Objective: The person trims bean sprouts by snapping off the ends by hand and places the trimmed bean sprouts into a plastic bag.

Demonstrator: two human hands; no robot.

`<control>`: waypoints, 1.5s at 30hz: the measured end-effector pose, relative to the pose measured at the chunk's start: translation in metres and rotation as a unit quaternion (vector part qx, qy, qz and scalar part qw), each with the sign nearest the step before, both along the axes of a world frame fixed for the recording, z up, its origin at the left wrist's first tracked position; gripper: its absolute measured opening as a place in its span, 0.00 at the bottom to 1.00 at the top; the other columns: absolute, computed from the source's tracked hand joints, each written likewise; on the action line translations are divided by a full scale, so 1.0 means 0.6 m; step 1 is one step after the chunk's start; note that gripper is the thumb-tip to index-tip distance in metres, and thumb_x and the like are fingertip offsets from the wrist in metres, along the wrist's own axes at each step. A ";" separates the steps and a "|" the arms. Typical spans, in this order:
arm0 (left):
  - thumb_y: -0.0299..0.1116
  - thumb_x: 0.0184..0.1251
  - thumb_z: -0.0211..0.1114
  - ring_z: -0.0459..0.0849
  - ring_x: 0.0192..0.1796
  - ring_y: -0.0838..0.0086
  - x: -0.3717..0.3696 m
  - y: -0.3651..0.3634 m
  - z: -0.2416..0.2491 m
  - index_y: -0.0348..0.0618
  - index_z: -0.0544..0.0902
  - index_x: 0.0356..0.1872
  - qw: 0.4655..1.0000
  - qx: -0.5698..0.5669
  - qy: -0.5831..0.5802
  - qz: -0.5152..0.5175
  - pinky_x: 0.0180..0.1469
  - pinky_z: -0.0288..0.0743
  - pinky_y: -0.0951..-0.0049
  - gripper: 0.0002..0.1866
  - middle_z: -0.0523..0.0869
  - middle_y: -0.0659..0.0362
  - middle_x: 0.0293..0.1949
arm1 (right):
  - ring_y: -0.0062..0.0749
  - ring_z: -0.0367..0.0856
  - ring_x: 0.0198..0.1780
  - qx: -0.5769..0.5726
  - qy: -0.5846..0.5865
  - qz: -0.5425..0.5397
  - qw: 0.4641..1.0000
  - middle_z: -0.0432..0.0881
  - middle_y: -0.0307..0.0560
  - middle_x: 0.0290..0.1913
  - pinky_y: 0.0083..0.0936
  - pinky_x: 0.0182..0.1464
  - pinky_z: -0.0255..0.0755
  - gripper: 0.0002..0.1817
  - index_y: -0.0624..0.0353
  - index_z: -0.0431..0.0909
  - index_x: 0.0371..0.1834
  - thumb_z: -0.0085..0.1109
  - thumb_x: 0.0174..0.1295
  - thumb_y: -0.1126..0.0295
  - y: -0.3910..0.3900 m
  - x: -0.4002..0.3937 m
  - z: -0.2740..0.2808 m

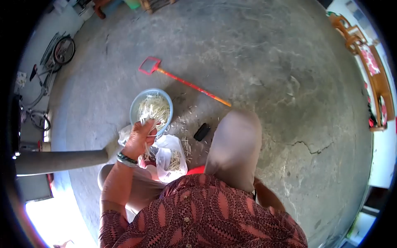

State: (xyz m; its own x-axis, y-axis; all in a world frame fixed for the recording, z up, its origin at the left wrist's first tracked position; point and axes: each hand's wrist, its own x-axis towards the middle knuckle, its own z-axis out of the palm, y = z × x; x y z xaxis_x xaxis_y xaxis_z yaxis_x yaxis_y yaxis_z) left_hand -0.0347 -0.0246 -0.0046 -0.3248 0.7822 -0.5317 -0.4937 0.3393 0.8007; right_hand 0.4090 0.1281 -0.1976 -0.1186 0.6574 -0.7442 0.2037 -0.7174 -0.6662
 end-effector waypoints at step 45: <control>0.42 0.70 0.58 0.63 0.19 0.86 0.008 -0.051 0.095 0.42 0.81 0.42 0.965 0.115 -0.100 -0.215 0.20 0.56 0.84 0.13 0.75 0.66 0.22 | 0.26 0.79 0.38 0.226 -0.003 0.075 0.971 0.82 0.45 0.40 0.24 0.41 0.76 0.14 0.57 0.78 0.50 0.53 0.67 0.63 0.021 -0.067 0.219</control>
State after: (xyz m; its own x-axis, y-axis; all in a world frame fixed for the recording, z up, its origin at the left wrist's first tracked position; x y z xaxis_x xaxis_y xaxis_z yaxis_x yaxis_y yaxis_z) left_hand -0.0297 -0.0550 0.0522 0.1464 0.9264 -0.3468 -0.4998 0.3718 0.7823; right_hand 0.3689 0.1410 -0.0664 -0.2354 0.8922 -0.3854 0.2881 -0.3147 -0.9044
